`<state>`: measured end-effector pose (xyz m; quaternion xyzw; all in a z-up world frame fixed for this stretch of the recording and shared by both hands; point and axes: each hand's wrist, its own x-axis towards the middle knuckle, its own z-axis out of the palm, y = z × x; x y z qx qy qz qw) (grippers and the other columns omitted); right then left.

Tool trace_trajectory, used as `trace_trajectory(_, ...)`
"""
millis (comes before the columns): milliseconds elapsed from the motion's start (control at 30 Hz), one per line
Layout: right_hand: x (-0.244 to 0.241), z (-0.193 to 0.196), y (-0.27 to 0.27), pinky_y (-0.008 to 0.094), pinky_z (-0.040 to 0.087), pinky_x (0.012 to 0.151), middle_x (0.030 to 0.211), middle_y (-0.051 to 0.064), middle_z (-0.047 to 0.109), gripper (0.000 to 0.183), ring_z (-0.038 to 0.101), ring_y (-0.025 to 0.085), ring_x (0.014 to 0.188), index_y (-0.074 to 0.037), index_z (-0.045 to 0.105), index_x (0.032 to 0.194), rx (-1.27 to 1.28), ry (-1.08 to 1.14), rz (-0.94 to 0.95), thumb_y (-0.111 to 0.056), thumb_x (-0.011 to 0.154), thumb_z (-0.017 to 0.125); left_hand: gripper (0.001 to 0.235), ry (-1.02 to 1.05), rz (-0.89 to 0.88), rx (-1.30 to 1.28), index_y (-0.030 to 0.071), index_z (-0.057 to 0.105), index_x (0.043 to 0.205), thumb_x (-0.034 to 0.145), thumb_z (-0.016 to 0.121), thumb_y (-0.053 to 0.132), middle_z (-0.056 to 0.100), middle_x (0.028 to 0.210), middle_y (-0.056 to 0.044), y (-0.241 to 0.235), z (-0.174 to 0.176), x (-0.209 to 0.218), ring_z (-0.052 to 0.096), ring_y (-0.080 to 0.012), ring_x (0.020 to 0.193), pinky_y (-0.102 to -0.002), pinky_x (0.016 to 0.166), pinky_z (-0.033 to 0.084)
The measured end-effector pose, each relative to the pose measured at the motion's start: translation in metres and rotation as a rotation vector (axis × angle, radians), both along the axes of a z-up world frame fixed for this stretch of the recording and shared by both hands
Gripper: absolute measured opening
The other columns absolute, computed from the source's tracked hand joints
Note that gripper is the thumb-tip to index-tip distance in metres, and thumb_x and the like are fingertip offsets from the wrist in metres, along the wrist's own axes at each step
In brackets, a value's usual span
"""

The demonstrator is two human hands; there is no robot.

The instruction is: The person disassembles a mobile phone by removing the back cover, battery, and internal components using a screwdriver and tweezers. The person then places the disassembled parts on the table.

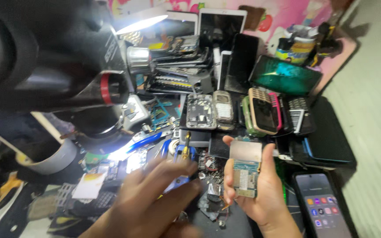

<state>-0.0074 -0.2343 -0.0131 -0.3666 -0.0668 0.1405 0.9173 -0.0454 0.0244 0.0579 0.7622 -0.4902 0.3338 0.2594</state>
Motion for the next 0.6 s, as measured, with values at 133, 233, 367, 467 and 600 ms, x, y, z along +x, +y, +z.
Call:
trace_trajectory(133, 0.000, 0.005, -0.001, 0.034, 0.053, 0.046, 0.068, 0.013, 0.062, 0.085, 0.061, 0.022, 0.048, -0.004, 0.048, 0.145, -0.031, 0.086, -0.011, -0.071, 0.097, 0.027, 0.043, 0.199, -0.033, -0.043, 0.006, 0.066, 0.081, 0.079, 0.082, 0.045, 0.062, 0.088, -0.015, -0.042, 0.011, 0.027, 0.065, -0.0295, 0.076, -0.044, 0.067, 0.050)
trace_trajectory(233, 0.002, 0.009, -0.002, 0.034, 0.053, 0.043, 0.067, 0.014, 0.065, 0.085, 0.062, 0.022, 0.047, -0.004, 0.051, 0.141, -0.068, 0.094, -0.013, -0.071, 0.095, 0.025, 0.036, 0.373, -0.071, -0.149, 0.002, 0.071, 0.086, 0.084, 0.086, 0.035, 0.064, 0.084, -0.013, -0.058, 0.003, 0.038, 0.066, -0.0247, 0.067, -0.037, 0.058, 0.049)
trace_trajectory(367, 0.006, 0.007, -0.004, 0.035, 0.054, 0.044, 0.067, 0.016, 0.065, 0.088, 0.063, 0.023, 0.050, 0.005, 0.055, 0.136, -0.116, 0.141, -0.041, -0.068, 0.098, 0.024, 0.014, 0.372, -0.108, -0.344, 0.002, 0.071, 0.097, 0.093, 0.074, 0.015, 0.069, 0.094, -0.011, -0.056, -0.016, 0.052, 0.073, -0.0233, 0.083, -0.032, 0.070, 0.058)
trace_trajectory(467, 0.011, 0.006, -0.005, 0.037, 0.054, 0.041, 0.067, 0.017, 0.066, 0.084, 0.064, 0.025, 0.050, 0.006, 0.055, 0.133, -0.124, 0.131, -0.035, -0.064, 0.099, 0.024, 0.010, 0.360, -0.060, -0.380, 0.002, 0.071, 0.100, 0.094, 0.074, 0.009, 0.072, 0.098, -0.011, -0.052, -0.023, 0.057, 0.074, -0.0235, 0.085, -0.032, 0.072, 0.059)
trace_trajectory(600, 0.011, -0.001, -0.008, 0.037, 0.054, 0.038, 0.066, 0.015, 0.066, 0.078, 0.064, 0.026, 0.046, 0.003, 0.058, 0.131, -0.092, 0.181, -0.003, -0.062, 0.099, 0.027, 0.019, 0.294, -0.023, -0.238, 0.002, 0.073, 0.107, 0.088, 0.074, 0.002, 0.073, 0.097, -0.009, -0.052, -0.024, 0.061, 0.072, -0.0246, 0.082, -0.034, 0.069, 0.057)
